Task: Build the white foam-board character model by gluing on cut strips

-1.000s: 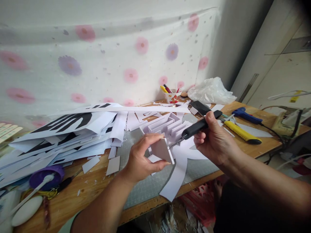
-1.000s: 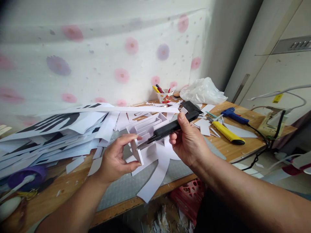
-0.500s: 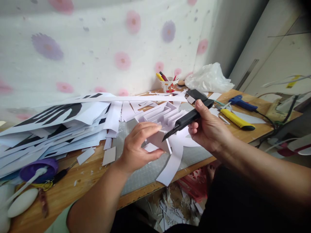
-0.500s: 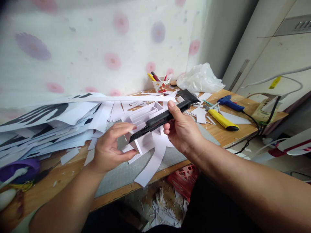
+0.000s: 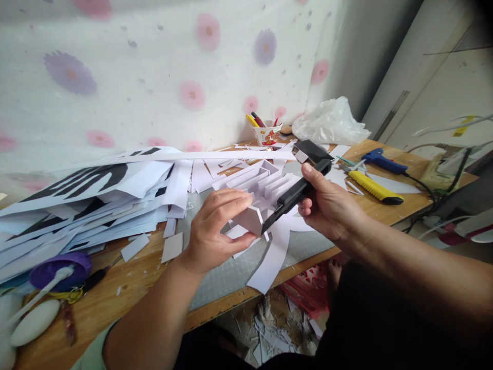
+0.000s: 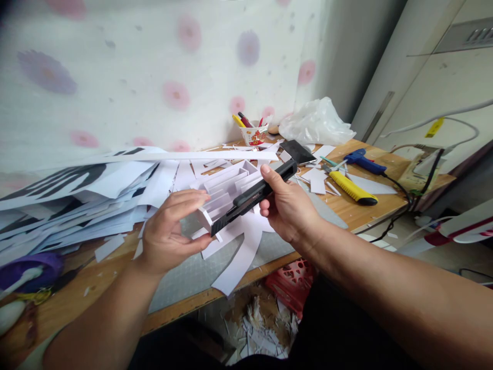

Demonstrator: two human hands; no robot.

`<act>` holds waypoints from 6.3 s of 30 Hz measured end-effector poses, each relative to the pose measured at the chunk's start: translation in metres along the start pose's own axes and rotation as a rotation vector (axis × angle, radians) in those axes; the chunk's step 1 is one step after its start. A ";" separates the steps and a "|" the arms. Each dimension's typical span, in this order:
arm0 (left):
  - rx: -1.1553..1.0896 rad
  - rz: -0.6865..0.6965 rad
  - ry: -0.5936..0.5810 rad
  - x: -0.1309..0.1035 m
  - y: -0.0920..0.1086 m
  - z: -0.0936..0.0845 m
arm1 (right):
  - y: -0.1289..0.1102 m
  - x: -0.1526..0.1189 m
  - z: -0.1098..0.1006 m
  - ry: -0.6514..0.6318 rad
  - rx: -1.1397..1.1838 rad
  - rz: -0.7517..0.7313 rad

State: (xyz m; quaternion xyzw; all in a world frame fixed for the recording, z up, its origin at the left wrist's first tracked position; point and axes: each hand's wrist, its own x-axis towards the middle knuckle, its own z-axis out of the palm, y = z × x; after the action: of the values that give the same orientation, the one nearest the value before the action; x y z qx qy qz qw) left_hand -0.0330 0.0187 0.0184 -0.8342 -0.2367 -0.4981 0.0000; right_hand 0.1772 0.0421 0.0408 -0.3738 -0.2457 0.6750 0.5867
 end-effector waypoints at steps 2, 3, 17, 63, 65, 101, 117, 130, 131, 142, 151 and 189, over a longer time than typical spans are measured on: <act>-0.009 -0.017 0.005 -0.001 -0.001 0.000 | 0.000 -0.002 0.002 0.004 0.027 -0.009; -0.015 -0.023 0.005 -0.002 -0.001 0.000 | 0.000 -0.002 0.003 0.007 0.043 -0.020; -0.058 -0.043 -0.007 -0.004 -0.002 0.002 | -0.003 -0.001 0.008 0.052 0.126 -0.055; -0.137 -0.130 0.009 -0.007 -0.001 0.005 | -0.003 -0.001 0.003 0.060 0.053 -0.029; -0.135 -0.128 0.015 -0.007 -0.001 0.005 | -0.001 -0.001 0.002 0.058 0.048 -0.022; -0.186 -0.158 0.059 -0.007 -0.001 0.004 | 0.005 0.001 -0.002 0.038 0.008 0.013; -0.133 -0.221 0.053 -0.010 -0.004 0.005 | 0.001 -0.004 0.000 0.018 0.086 -0.064; -0.147 -0.180 0.060 -0.009 -0.003 0.005 | 0.008 0.000 -0.004 0.046 0.023 0.002; -0.149 -0.176 0.062 -0.010 -0.003 0.005 | 0.007 -0.001 -0.003 0.052 0.016 0.005; -0.193 -0.257 0.171 -0.009 -0.004 -0.002 | 0.017 -0.004 -0.012 0.026 -0.114 0.031; -0.050 -0.266 0.008 -0.010 -0.001 -0.001 | -0.002 -0.006 -0.003 0.060 0.087 -0.011; -0.054 -0.125 0.007 -0.006 -0.002 0.003 | 0.003 0.000 -0.002 0.036 0.039 -0.025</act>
State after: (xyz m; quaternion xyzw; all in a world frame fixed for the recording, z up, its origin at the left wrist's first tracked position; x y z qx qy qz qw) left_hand -0.0338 0.0190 0.0113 -0.8157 -0.2750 -0.5063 -0.0526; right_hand 0.1767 0.0413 0.0377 -0.3714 -0.2266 0.6652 0.6068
